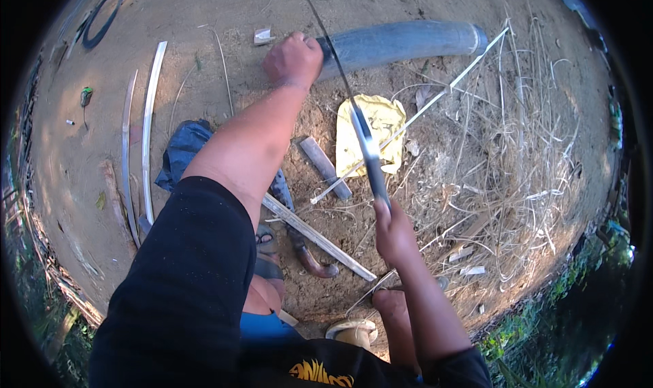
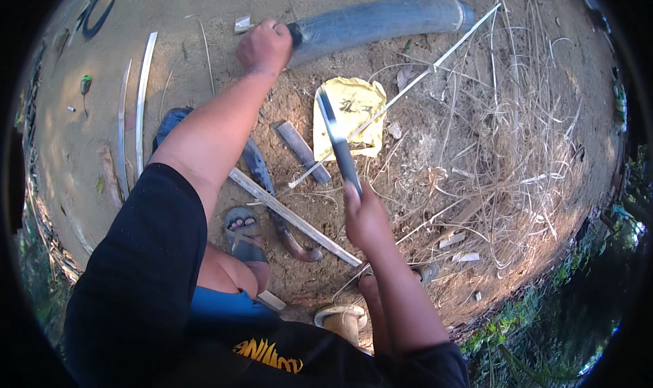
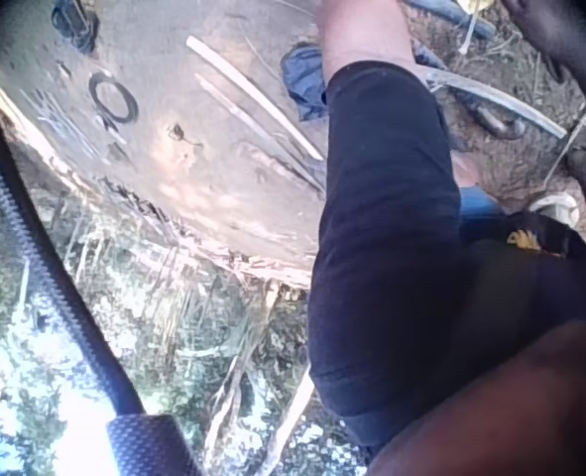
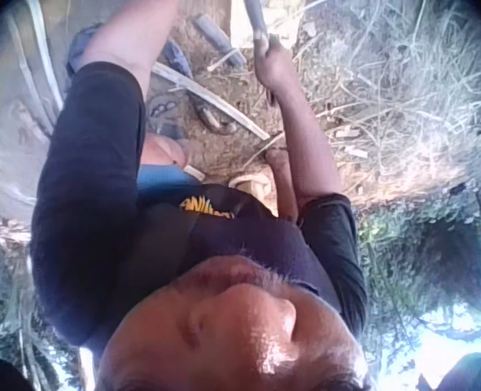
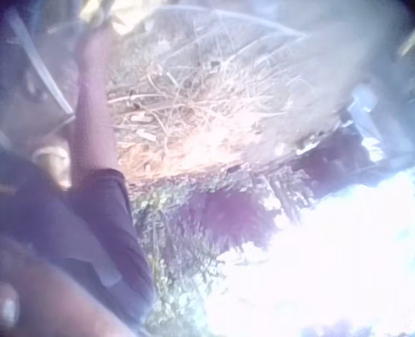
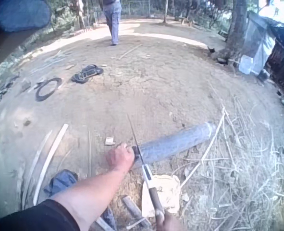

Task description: The person saws a piece of bamboo by hand using a hand saw while holding the bamboo steady on the ground.

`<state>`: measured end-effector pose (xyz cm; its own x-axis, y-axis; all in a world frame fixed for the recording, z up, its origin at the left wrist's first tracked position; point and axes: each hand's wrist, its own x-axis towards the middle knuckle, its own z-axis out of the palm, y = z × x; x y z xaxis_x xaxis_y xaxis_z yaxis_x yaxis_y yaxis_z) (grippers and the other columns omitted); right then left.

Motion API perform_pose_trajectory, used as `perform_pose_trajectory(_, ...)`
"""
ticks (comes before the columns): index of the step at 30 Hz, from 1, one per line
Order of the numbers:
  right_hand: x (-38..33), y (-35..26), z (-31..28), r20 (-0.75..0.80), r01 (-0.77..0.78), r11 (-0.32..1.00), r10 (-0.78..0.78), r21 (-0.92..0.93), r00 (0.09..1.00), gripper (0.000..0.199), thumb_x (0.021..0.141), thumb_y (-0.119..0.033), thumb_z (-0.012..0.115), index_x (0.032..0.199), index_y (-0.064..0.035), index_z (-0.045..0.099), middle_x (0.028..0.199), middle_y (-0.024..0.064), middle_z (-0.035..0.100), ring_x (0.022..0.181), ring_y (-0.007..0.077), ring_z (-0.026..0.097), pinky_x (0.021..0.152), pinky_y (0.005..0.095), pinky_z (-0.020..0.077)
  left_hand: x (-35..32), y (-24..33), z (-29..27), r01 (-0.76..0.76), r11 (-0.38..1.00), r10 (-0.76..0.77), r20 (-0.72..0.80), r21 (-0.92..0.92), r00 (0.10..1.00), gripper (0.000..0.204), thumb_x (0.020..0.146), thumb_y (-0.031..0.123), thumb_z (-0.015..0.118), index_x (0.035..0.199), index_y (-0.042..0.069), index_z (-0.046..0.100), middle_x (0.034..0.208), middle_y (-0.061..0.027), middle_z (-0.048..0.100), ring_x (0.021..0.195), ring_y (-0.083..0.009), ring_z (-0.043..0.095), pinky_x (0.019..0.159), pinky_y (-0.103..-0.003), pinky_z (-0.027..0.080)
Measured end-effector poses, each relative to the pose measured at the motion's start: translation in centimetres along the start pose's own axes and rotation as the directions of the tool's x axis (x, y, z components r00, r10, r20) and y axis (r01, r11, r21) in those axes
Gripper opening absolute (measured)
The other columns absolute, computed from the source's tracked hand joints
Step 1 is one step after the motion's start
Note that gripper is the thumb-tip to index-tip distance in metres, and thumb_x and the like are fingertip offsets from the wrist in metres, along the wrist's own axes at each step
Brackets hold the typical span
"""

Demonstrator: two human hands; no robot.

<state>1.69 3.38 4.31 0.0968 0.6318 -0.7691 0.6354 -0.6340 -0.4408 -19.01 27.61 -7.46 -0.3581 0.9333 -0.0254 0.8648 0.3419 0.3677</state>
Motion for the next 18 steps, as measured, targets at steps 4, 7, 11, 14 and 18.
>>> perform_pose_trajectory(4, 4.1, -4.5, -1.9, -0.040, -0.040, 0.998, 0.038, -0.043, 0.998, 0.060, 0.108, -0.049, 0.040, 0.113, 0.0068, 0.062, 0.093, 0.0308, 0.069, 0.089, 0.0473, 0.069, 0.081, 0.0529, 0.0535, 0.4, 2.7, 0.1, -0.029, 0.998, 0.029, 0.014, -0.051, 0.999, 0.034, 0.089, 0.035, 0.049, 0.094, 0.016, 0.077, 0.090, -0.0165, 0.075, 0.087, -0.0377, 0.073, 0.077, -0.050, 0.056)
perform_pose_trajectory(7, -4.0, 7.5, 0.3, -0.117, 0.077, 0.992, -0.089, -0.102, 0.989, 0.057, 0.107, -0.045, 0.044, 0.127, 0.0068, 0.060, 0.097, 0.0293, 0.071, 0.096, 0.0463, 0.070, 0.087, 0.0515, 0.0540, 0.5, 1.9, -1.2, 0.001, 1.000, -0.001, 0.031, -0.024, 1.000, 0.034, 0.089, 0.034, 0.051, 0.095, 0.015, 0.078, 0.092, -0.0164, 0.076, 0.086, -0.0368, 0.074, 0.078, -0.049, 0.058)
perform_pose_trajectory(11, 0.6, -0.3, -0.4, 0.021, -0.031, 0.999, 0.031, 0.011, 0.999, 0.058, 0.108, -0.047, 0.043, 0.115, 0.0082, 0.060, 0.092, 0.0313, 0.068, 0.091, 0.0486, 0.068, 0.082, 0.0525, 0.0522, 0.6, 0.8, -1.0, -0.007, 1.000, 0.006, 0.040, 0.006, 0.999, 0.033, 0.089, 0.035, 0.050, 0.092, 0.017, 0.077, 0.089, -0.0169, 0.075, 0.087, -0.0382, 0.073, 0.076, -0.050, 0.057)
perform_pose_trajectory(14, 6.0, -4.8, -1.3, -0.114, 0.083, 0.997, -0.083, -0.002, 0.990, 0.060, 0.108, -0.048, 0.041, 0.106, 0.0091, 0.060, 0.087, 0.0320, 0.066, 0.085, 0.0499, 0.066, 0.078, 0.0543, 0.0510, 1.1, 3.5, -0.2, -0.034, 0.997, 0.033, -0.023, -0.069, 0.999, 0.032, 0.088, 0.035, 0.051, 0.092, 0.015, 0.077, 0.089, -0.0172, 0.075, 0.086, -0.0406, 0.072, 0.075, -0.051, 0.057)
perform_pose_trajectory(18, -4.7, 6.6, 0.3, -0.113, 0.108, 0.994, -0.110, -0.028, 0.987, 0.059, 0.107, -0.049, 0.043, 0.109, 0.0074, 0.061, 0.087, 0.0319, 0.067, 0.085, 0.0488, 0.068, 0.076, 0.0548, 0.0513, 1.1, 1.3, -0.3, -0.009, 0.999, 0.007, -0.048, -0.036, 0.999, 0.033, 0.087, 0.035, 0.052, 0.092, 0.015, 0.077, 0.088, -0.0173, 0.075, 0.085, -0.0413, 0.072, 0.075, -0.052, 0.057)
